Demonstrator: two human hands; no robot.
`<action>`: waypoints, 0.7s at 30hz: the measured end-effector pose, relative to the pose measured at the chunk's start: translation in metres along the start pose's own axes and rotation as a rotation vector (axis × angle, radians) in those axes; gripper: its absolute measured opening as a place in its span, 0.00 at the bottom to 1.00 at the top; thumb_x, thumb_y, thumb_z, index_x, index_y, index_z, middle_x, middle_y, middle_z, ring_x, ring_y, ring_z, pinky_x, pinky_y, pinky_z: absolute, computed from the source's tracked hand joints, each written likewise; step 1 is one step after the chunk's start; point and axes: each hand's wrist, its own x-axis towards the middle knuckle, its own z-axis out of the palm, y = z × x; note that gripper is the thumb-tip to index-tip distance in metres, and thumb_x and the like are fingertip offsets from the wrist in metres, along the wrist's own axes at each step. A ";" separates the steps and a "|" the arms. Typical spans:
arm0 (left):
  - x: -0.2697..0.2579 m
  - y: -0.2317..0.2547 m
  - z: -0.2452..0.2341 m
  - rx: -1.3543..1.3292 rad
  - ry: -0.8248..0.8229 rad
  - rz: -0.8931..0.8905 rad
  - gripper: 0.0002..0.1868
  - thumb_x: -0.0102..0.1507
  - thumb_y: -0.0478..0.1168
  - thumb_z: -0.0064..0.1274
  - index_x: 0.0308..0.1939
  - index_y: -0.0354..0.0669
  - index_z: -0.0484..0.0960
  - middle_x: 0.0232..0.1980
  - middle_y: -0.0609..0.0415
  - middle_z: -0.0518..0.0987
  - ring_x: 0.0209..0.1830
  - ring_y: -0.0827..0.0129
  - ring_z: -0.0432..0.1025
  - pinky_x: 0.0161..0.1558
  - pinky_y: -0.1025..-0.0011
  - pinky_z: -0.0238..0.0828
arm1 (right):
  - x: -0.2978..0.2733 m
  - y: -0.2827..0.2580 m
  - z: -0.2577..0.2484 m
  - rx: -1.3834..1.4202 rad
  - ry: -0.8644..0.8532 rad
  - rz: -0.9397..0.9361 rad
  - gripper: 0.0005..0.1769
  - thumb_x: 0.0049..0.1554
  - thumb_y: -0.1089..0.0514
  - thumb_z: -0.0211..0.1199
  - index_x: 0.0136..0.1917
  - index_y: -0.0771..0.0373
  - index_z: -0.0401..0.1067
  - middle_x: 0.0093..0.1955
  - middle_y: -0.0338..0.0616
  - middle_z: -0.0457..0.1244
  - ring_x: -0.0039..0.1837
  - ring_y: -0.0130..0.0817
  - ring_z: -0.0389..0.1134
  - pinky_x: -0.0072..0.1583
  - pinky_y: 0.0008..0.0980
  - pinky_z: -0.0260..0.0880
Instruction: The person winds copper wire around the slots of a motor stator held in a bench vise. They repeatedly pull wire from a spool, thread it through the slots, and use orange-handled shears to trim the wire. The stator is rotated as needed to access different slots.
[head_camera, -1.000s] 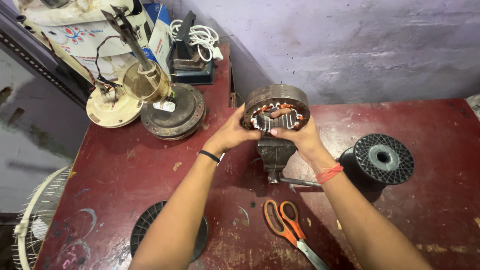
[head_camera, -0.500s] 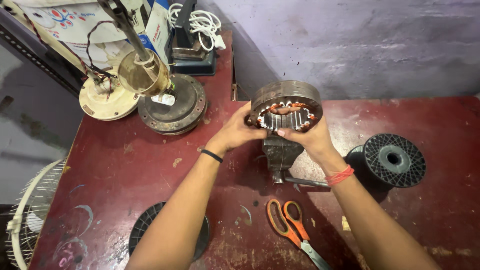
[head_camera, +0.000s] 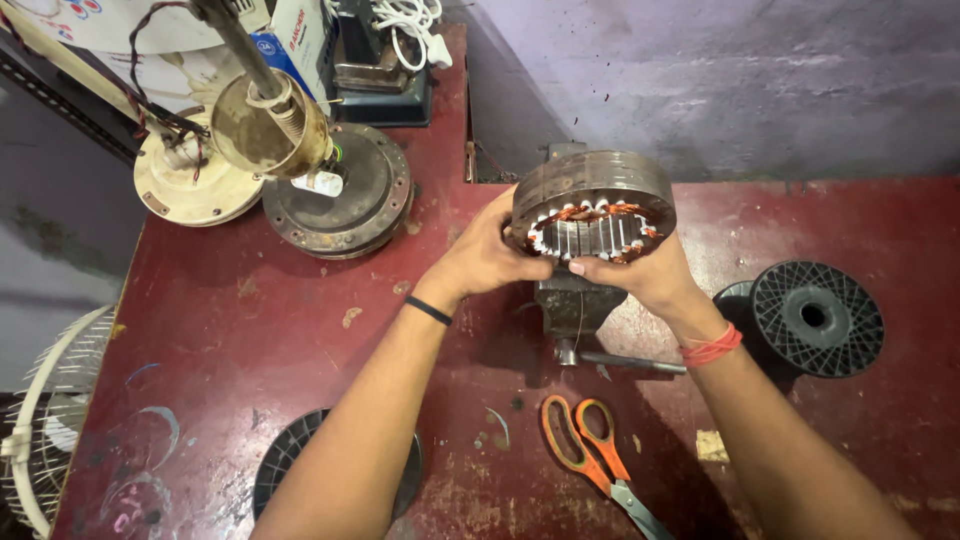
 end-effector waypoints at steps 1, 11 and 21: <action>0.000 -0.002 0.000 -0.002 0.003 -0.022 0.41 0.48 0.28 0.67 0.67 0.41 0.73 0.62 0.60 0.75 0.61 0.74 0.69 0.62 0.71 0.69 | 0.001 0.000 -0.001 0.000 -0.008 0.010 0.31 0.44 0.70 0.77 0.60 0.65 0.72 0.56 0.39 0.70 0.56 0.25 0.70 0.58 0.30 0.74; 0.000 0.007 0.002 -0.131 -0.045 -0.226 0.48 0.48 0.30 0.71 0.71 0.38 0.67 0.64 0.50 0.77 0.63 0.68 0.71 0.65 0.65 0.71 | -0.017 -0.021 0.005 0.398 0.060 -0.104 0.53 0.39 0.71 0.73 0.74 0.57 0.54 0.63 0.35 0.65 0.66 0.28 0.66 0.69 0.34 0.64; -0.116 0.146 -0.008 0.859 -0.001 -0.243 0.58 0.43 0.49 0.76 0.72 0.39 0.61 0.70 0.38 0.65 0.73 0.47 0.59 0.69 0.61 0.57 | -0.142 -0.018 -0.018 0.049 0.553 -0.063 0.13 0.61 0.65 0.65 0.59 0.68 0.70 0.45 0.45 0.67 0.36 0.27 0.56 0.36 0.25 0.54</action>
